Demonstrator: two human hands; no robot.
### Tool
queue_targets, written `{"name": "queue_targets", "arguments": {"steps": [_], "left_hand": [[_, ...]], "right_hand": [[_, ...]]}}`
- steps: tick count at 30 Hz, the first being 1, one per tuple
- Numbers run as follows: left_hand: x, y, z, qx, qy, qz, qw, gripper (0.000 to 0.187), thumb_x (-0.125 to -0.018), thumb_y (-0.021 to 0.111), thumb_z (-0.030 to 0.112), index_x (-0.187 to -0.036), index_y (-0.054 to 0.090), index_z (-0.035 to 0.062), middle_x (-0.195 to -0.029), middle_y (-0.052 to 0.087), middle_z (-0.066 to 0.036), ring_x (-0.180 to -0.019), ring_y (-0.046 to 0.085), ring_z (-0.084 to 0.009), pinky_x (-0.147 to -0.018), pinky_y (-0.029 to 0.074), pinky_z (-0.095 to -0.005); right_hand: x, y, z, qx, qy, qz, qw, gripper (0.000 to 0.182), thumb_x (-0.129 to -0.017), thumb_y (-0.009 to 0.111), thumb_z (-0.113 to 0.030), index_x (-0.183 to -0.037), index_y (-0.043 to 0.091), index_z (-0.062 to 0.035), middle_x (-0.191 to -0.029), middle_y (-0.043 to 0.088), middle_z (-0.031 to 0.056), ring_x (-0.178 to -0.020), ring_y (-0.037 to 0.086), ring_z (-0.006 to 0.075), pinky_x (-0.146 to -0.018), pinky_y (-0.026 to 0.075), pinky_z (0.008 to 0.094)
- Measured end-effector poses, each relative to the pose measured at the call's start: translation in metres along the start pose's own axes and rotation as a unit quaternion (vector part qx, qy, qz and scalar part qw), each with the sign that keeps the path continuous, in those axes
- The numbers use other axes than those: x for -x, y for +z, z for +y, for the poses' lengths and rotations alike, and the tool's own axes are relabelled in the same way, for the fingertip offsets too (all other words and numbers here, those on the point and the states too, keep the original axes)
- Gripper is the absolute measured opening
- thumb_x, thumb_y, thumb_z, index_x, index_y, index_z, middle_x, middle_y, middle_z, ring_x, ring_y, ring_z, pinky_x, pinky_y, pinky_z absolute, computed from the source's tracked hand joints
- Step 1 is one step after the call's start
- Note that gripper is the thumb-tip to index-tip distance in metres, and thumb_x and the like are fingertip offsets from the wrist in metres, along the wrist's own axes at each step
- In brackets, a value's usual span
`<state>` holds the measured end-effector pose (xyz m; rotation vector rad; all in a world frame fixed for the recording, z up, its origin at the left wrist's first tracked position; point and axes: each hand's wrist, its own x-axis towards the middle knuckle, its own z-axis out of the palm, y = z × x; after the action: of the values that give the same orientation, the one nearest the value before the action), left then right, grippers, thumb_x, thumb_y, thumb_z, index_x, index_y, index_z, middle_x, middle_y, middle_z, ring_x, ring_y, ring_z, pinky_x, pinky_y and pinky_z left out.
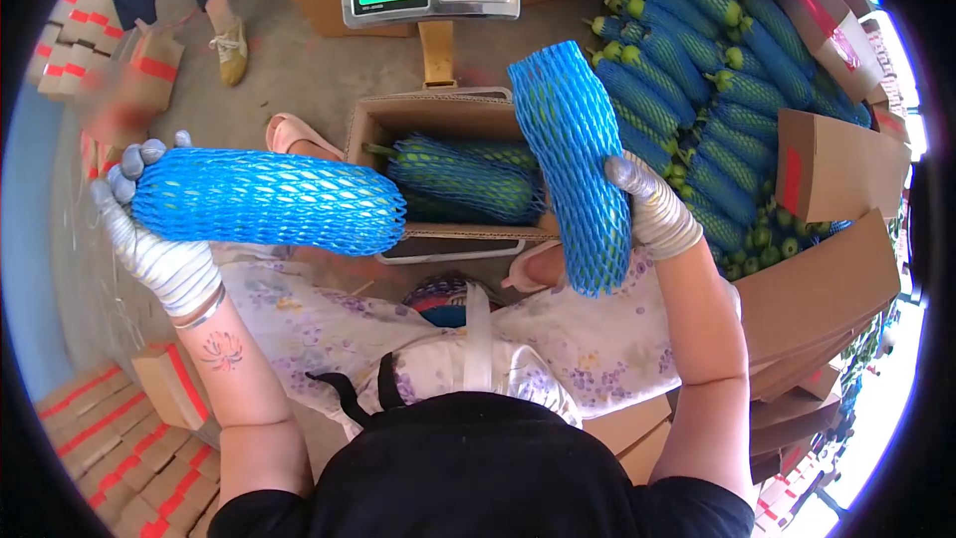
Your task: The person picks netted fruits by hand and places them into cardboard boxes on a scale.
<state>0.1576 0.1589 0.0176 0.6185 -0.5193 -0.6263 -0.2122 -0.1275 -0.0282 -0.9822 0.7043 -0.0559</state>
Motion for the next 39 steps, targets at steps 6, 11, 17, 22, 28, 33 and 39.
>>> {"name": "queue_targets", "arguments": {"steps": [6, 11, 17, 22, 28, 33, 39], "left_hand": [[-0.003, 0.001, -0.005, 0.022, -0.018, 0.035, 0.999, 0.045, -0.104, 0.040, 0.037, -0.072, 0.058, 0.0114, -0.093, 0.066, -0.008, -0.104, 0.058, -0.0273, -0.110, 0.032, -0.0567], [-0.004, -0.012, -0.012, 0.068, -0.067, 0.056, 0.994, 0.044, -0.104, 0.041, 0.038, -0.070, 0.054, 0.0118, -0.091, 0.061, -0.007, -0.104, 0.057, -0.0286, -0.111, 0.030, -0.0565], [0.002, -0.023, -0.013, -0.004, -0.053, 0.121, 0.991, 0.042, -0.104, 0.042, 0.035, -0.070, 0.051, 0.0122, -0.089, 0.060, -0.007, -0.102, 0.056, -0.0264, -0.111, 0.033, -0.0555], [0.006, -0.019, -0.015, 0.020, -0.083, 0.124, 0.989, 0.036, -0.102, 0.047, 0.035, -0.075, 0.050, 0.0134, -0.089, 0.061, -0.005, -0.099, 0.057, -0.0248, -0.108, 0.036, -0.0552], [-0.001, 0.042, -0.065, -0.015, -0.087, 0.065, 0.994, 0.030, -0.102, 0.048, 0.037, -0.092, 0.059, 0.0104, -0.093, 0.066, -0.007, -0.094, 0.063, -0.0239, -0.104, 0.042, -0.0559], [-0.016, 0.149, -0.124, 0.019, -0.149, 0.074, 0.986, 0.036, -0.104, 0.046, 0.038, -0.087, 0.059, 0.0093, -0.096, 0.064, -0.010, -0.106, 0.061, -0.0276, -0.103, 0.044, -0.0510], [-0.009, 0.180, -0.168, -0.182, -0.155, -0.143, 0.961, 0.046, -0.103, 0.050, 0.035, -0.130, 0.056, -0.0012, -0.126, 0.060, -0.013, -0.117, 0.056, -0.0227, -0.105, 0.041, -0.0370]], "right_hand": [[0.015, -0.035, -0.023, 0.041, -0.099, 0.045, 0.993, 0.103, -0.061, 0.084, -0.062, -0.133, 0.050, 0.0034, -0.113, 0.065, 0.0109, -0.099, 0.064, 0.0192, -0.088, 0.053, 0.0333], [-0.005, -0.098, 0.002, 0.277, -0.139, 0.226, 0.923, 0.079, -0.068, 0.081, -0.052, -0.122, 0.056, 0.0000, -0.109, 0.065, 0.0079, -0.094, 0.061, 0.0172, -0.089, 0.050, 0.0320], [-0.043, -0.148, 0.082, 0.665, 0.191, 0.237, 0.682, 0.083, -0.065, 0.083, -0.044, -0.128, 0.052, -0.0010, -0.123, 0.062, 0.0232, -0.115, 0.061, 0.0374, -0.098, 0.049, 0.0415], [-0.048, -0.159, 0.097, 0.690, 0.206, 0.254, 0.646, 0.075, -0.070, 0.081, -0.042, -0.127, 0.052, -0.0033, -0.132, 0.056, 0.0220, -0.117, 0.059, 0.0362, -0.100, 0.048, 0.0415], [-0.023, -0.039, -0.033, 0.198, -0.196, 0.165, 0.946, 0.056, -0.085, 0.071, -0.007, -0.135, 0.049, 0.0044, -0.123, 0.062, 0.0130, -0.114, 0.058, 0.0207, -0.100, 0.045, 0.0310], [0.029, 0.062, -0.040, 0.460, -0.310, -0.004, 0.832, 0.103, -0.066, 0.089, -0.026, -0.147, 0.033, 0.0001, -0.132, 0.056, 0.0206, -0.123, 0.055, 0.0308, -0.103, 0.044, 0.0382], [0.035, 0.030, -0.012, 0.045, -0.100, -0.010, 0.994, 0.092, -0.065, 0.082, -0.006, -0.144, 0.037, -0.0029, -0.124, 0.058, 0.0091, -0.109, 0.059, 0.0200, -0.099, 0.048, 0.0399]]}}
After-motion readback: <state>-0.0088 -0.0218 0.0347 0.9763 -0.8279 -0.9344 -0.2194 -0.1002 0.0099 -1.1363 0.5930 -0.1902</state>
